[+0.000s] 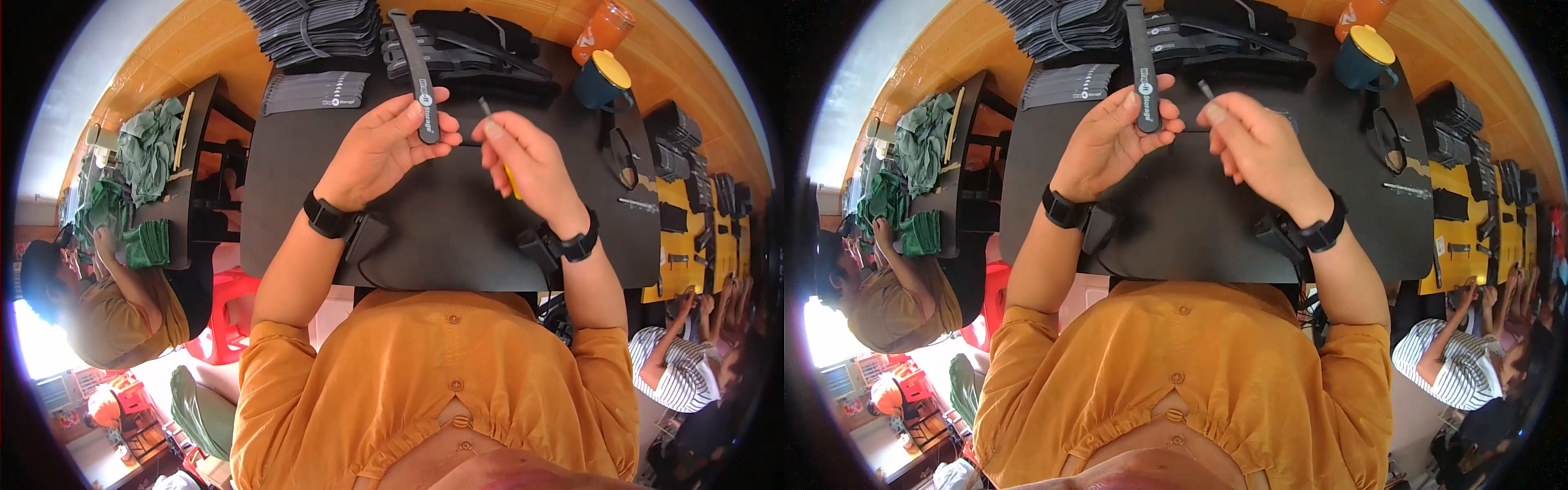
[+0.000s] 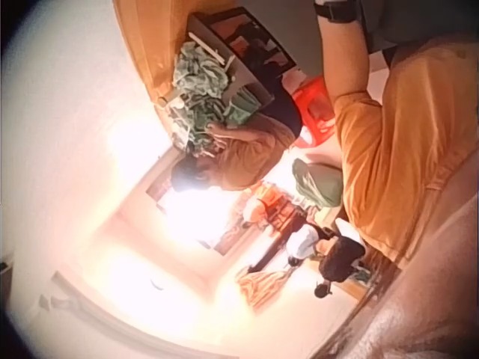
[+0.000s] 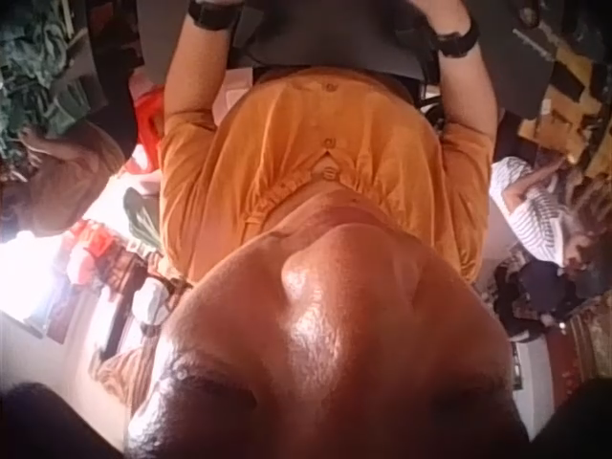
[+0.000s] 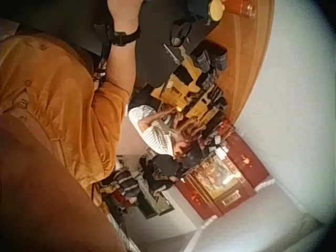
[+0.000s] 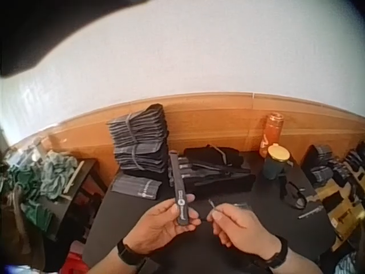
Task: Attaching plastic components to leather straps using a small hand tool.
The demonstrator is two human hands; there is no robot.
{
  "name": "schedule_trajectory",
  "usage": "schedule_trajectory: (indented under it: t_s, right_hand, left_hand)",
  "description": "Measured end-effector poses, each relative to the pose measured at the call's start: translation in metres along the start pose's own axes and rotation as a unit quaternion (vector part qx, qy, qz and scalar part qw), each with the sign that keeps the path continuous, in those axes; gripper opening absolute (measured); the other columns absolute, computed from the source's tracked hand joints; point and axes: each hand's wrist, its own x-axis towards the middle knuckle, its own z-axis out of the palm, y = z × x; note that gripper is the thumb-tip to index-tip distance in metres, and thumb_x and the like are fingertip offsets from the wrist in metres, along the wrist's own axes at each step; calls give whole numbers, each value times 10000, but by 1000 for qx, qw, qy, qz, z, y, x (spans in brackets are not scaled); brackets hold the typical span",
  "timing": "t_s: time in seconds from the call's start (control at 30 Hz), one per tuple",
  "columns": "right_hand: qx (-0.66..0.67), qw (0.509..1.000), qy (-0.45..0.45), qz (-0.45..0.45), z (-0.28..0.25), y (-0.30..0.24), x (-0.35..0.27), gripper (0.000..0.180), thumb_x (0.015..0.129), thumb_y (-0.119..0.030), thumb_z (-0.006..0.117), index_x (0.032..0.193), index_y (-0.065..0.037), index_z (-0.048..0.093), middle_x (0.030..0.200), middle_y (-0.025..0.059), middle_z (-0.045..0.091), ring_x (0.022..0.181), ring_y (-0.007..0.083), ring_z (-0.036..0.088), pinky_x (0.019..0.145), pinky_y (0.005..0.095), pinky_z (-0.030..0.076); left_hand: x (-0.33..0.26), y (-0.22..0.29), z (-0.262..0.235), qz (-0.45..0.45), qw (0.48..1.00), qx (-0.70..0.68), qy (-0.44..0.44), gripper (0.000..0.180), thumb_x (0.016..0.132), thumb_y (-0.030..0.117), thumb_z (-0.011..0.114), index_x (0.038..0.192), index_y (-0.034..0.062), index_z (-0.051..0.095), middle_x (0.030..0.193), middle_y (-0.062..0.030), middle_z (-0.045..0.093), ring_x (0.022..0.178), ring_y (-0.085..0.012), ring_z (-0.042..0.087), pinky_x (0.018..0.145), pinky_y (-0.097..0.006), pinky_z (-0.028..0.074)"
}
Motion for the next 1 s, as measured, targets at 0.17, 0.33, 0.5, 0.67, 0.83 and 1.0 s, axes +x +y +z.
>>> schedule_trajectory:
  t_s: [0.17, 0.33, 0.5, 0.67, 0.83, 1.0]
  right_hand:
    - [-137, 986, -88, -47, 20, -4, -14, 215, 1017, -216, 511, 1007, -34, 624, 669, 47, 604, 584, 141, 601, 539, 286, 459]
    - [-130, 984, -110, -51, 25, -9, -18, 186, 1013, -172, 514, 1010, -20, 621, 717, 83, 630, 593, 190, 626, 557, 306, 486]
    - [-120, 986, -108, -40, 25, -12, -18, 180, 1013, -161, 515, 1015, -11, 615, 765, 80, 649, 587, 187, 625, 554, 297, 493]
    - [-129, 985, -105, -49, 26, -12, -20, 177, 1014, -159, 515, 1011, -11, 612, 774, 76, 651, 585, 186, 623, 554, 297, 493]
    - [-135, 984, -110, -39, 25, -12, -20, 177, 1015, -160, 513, 1000, -12, 609, 778, 79, 653, 582, 188, 620, 550, 298, 489]
    - [-132, 984, -104, -53, 27, -10, -19, 168, 1013, -155, 519, 997, -13, 606, 782, 80, 656, 583, 188, 619, 553, 298, 490]
  left_hand:
    - [-7, -4, 2, 32, 997, -56, 33, 498, 1042, 273, 478, 1428, -26, 379, 1175, -138, 643, 1047, -216, 652, 930, -338, 535]
    - [-10, -8, 7, 7, 995, -96, 34, 502, 1044, 285, 471, 1425, -28, 378, 1187, -142, 639, 1043, -219, 653, 923, -336, 541]
    - [-11, -11, 9, -4, 993, -115, 39, 498, 1046, 288, 465, 1423, -26, 382, 1188, -143, 638, 1045, -224, 654, 921, -335, 546]
    - [-12, -14, 9, 0, 992, -118, 46, 488, 1048, 295, 461, 1416, -20, 400, 1182, -140, 641, 1037, -220, 654, 919, -335, 540]
    - [-13, -15, 10, -4, 991, -119, 56, 482, 1047, 298, 462, 1412, -14, 407, 1178, -133, 643, 1027, -212, 654, 913, -330, 538]
    - [-13, -18, 9, -10, 989, -136, 55, 448, 1039, 313, 486, 1358, -1, 463, 1179, -141, 640, 1046, -205, 645, 921, -328, 536]
